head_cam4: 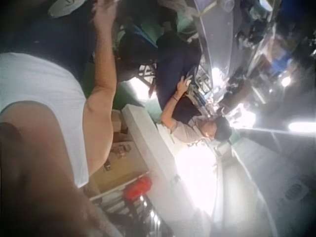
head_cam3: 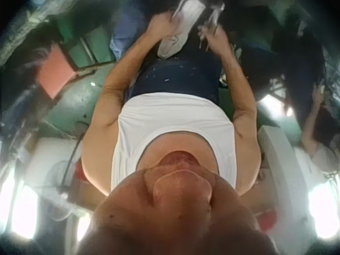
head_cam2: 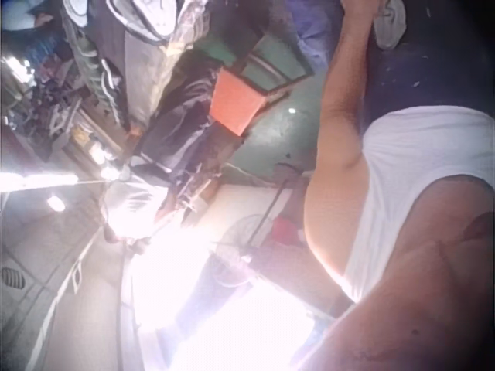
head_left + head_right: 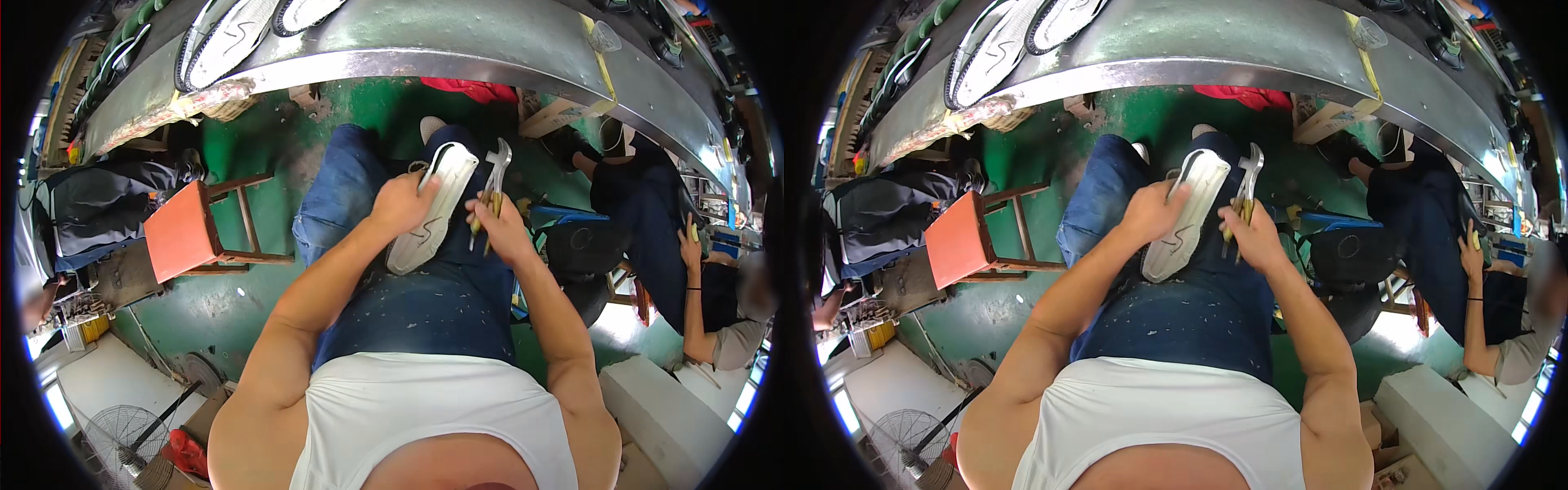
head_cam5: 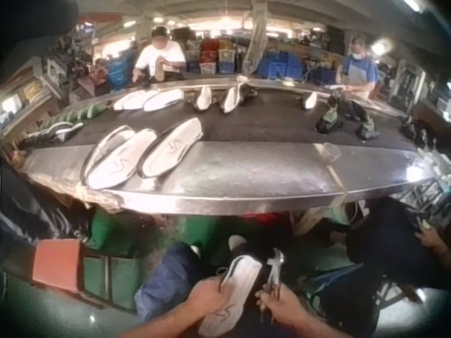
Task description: Assembling shoe uppers onto lasts using pliers and glue in a factory setting.
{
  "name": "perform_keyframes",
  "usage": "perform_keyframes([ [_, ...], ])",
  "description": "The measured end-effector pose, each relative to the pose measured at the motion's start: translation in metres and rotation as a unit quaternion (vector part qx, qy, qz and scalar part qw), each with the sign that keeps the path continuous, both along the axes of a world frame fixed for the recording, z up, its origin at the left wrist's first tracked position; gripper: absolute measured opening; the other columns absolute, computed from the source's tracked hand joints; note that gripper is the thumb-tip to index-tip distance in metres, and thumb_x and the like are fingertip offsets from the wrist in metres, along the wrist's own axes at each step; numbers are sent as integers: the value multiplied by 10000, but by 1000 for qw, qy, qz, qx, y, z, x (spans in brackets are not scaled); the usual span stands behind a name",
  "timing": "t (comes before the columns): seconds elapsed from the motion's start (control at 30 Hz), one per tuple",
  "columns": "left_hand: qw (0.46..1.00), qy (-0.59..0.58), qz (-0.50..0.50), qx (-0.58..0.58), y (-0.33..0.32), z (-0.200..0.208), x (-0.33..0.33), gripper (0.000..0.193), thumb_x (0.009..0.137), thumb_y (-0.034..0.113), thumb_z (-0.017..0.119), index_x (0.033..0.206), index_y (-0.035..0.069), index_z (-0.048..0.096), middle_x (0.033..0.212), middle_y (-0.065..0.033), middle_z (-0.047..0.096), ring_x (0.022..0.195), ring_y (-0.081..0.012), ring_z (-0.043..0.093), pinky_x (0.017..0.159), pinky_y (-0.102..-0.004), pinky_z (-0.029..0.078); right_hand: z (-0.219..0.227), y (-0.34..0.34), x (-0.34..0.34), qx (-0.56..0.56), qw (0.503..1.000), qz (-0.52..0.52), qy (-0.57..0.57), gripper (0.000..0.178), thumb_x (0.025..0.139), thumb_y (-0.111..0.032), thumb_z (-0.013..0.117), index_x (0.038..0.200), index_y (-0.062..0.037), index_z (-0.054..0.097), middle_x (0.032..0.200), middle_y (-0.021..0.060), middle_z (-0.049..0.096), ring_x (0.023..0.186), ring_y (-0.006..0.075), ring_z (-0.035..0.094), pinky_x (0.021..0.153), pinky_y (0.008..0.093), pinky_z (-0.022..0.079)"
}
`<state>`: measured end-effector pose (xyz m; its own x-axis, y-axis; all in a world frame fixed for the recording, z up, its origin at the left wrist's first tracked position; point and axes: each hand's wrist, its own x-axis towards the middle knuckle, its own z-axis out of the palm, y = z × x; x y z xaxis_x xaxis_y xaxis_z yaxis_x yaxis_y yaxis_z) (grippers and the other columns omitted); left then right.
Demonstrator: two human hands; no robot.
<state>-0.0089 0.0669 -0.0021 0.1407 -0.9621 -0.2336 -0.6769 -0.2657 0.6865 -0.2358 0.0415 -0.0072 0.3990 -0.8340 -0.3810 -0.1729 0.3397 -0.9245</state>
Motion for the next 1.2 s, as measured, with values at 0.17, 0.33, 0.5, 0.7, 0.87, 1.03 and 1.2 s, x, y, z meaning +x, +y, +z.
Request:
perform_keyframes([
  [0.17, 995, 80, -12, 52, 4, -1, 13, 371, 999, 305, 495, 1015, -10, 692, 828, -261, 677, 833, -391, 700, 766, -453, 528, 47, 39, -9, -83, 967, 132, 201, 345, 970, -243, 589, 1204, -1, 514, 984, 201, 678, 860, 313, 685, 793, 416, 525],
  [0.33, 827, 502, -25, 252, 13, -5, 36, 770, 776, -141, 506, 1512, 68, 422, 1353, -79, 592, 1186, -141, 588, 1004, -277, 458, 59, 35, -10, -116, 878, 291, 362, 351, 974, -278, 565, 1191, -5, 534, 998, 282, 671, 983, 459, 640, 859, 524, 492],
  [0.5, 785, 577, -94, 205, 38, -16, 37, 1049, 706, -138, 499, 1627, 109, 61, 1580, -104, 352, 1431, -175, 361, 1162, -301, 278, 71, 26, -24, -209, 863, 347, 303, 507, 911, -166, 629, 1358, 28, 490, 1093, 255, 642, 1036, 444, 616, 906, 476, 487],
  [0.7, 840, 520, -25, 154, 69, -16, 19, 985, 735, -29, 481, 1621, 73, 63, 1624, -144, 274, 1476, -223, 294, 1186, -289, 221, 103, 10, 6, -295, 712, 464, 437, 475, 855, -93, 643, 1279, 88, 529, 1055, 239, 658, 989, 399, 653, 841, 460, 529],
  [0.87, 745, 631, 126, 177, 65, -1, 5, 693, 1000, 212, 404, 1616, 78, 115, 1630, -121, 264, 1459, -220, 318, 1184, -295, 242, 104, -15, 23, -220, 689, 554, 412, 270, 856, -137, 656, 1063, 30, 604, 877, 223, 681, 861, 403, 674, 769, 485, 534],
  [1.03, 901, 373, 210, 68, 58, -60, -11, 616, 1090, 459, 279, 1508, 27, 416, 1456, -186, 523, 1355, -244, 471, 1118, -333, 364, 44, 27, 7, -234, 806, 440, 319, 254, 880, -179, 653, 1044, 2, 584, 909, 225, 673, 853, 414, 664, 767, 496, 519],
  [1.2, 967, 197, 159, 40, 57, -42, -4, 552, 1087, 383, 298, 1351, -14, 577, 1241, -250, 654, 1172, -396, 623, 1008, -403, 466, 52, 28, -2, -263, 843, 364, 296, 398, 876, -147, 654, 1212, 28, 532, 1030, 237, 634, 959, 401, 634, 867, 475, 506],
])
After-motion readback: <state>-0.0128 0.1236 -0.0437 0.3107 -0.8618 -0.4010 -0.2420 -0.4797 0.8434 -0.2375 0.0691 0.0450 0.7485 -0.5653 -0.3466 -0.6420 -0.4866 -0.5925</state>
